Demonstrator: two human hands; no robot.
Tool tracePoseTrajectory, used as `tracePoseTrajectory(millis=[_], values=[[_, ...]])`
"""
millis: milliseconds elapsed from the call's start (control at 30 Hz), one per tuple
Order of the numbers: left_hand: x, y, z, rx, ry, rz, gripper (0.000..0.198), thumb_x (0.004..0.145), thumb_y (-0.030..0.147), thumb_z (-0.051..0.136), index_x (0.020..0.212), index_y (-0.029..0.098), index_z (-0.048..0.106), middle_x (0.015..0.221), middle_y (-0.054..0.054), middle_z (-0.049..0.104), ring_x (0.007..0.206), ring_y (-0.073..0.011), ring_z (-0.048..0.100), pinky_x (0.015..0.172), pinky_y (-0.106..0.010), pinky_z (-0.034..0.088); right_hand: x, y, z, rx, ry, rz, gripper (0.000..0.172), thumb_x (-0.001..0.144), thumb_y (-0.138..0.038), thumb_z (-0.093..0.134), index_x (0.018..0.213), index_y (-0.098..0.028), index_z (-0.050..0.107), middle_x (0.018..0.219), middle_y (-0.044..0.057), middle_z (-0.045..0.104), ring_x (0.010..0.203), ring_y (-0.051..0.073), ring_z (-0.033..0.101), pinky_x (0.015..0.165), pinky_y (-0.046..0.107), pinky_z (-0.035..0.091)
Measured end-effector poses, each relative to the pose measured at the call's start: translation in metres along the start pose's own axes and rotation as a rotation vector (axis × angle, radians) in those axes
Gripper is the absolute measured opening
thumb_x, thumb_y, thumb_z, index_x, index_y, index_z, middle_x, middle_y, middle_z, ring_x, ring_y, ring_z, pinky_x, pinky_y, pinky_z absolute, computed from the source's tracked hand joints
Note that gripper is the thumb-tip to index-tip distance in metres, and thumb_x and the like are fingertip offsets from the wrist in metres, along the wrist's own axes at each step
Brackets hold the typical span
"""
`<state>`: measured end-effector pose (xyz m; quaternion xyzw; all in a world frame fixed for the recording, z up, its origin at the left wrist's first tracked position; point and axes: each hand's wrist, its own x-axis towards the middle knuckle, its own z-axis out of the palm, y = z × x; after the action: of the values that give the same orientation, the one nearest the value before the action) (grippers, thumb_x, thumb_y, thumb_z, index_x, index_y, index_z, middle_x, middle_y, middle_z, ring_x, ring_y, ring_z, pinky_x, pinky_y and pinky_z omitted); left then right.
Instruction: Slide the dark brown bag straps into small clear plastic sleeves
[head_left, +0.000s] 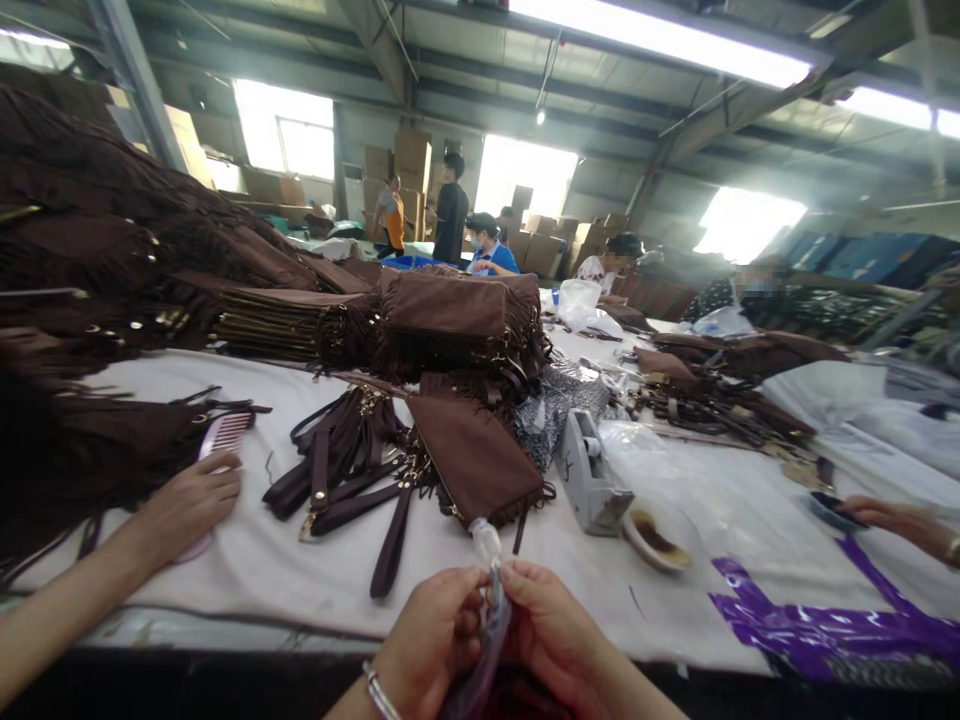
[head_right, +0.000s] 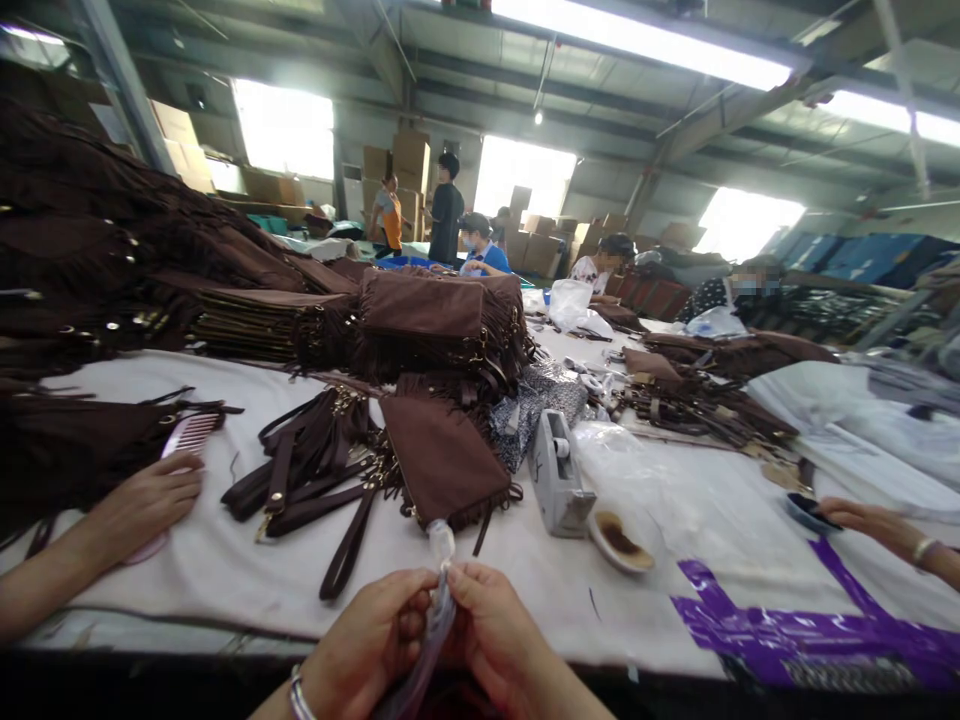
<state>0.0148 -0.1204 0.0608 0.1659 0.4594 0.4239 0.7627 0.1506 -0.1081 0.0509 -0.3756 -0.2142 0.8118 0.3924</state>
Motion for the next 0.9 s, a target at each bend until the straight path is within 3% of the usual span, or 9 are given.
tracePoseTrajectory(millis=[133,367,700,900], values=[[0.003,-0.002,0.003,-0.056,-0.007,0.025,0.028,0.072,0.040,0.067,0.081,0.014,0.059,0.059,0.005,0.047,0.048,-0.0060,0.042,0.047,-0.019,0.033,0.000,0.001,-0.001,-0.046,-0.008,0.006,0.036,0.070,-0.042,0.076,0.081,-0.012,0.058,0.066,0.007,0.067,0.054,0.016,0.062,0.059,0.032,0.050],[0.004,-0.001,0.003,0.114,0.115,0.089,0.032,0.066,0.041,0.071,0.064,0.018,0.049,0.047,0.011,0.032,0.042,-0.0048,0.029,0.043,-0.019,0.024,0.002,0.000,-0.002,-0.339,0.161,-0.091,0.050,0.058,-0.054,0.079,0.072,-0.012,0.055,0.057,0.001,0.061,0.047,0.010,0.053,0.048,0.022,0.039],[0.007,-0.006,0.000,0.356,0.254,0.230,0.026,0.068,0.042,0.066,0.064,0.017,0.059,0.046,0.006,0.045,0.041,-0.0089,0.036,0.043,-0.022,0.025,0.001,-0.005,0.001,-0.453,0.223,-0.104,0.045,0.060,-0.054,0.075,0.069,-0.014,0.056,0.052,-0.003,0.054,0.046,0.008,0.043,0.048,0.022,0.033],[0.001,0.005,-0.001,0.821,0.366,0.568,0.013,0.071,0.026,0.063,0.060,0.020,0.062,0.057,-0.001,0.059,0.056,-0.0152,0.049,0.056,-0.025,0.035,0.003,-0.009,0.000,-0.921,0.276,-0.274,0.026,0.072,-0.038,0.064,0.066,-0.012,0.064,0.057,0.000,0.057,0.057,0.012,0.047,0.052,0.023,0.033]])
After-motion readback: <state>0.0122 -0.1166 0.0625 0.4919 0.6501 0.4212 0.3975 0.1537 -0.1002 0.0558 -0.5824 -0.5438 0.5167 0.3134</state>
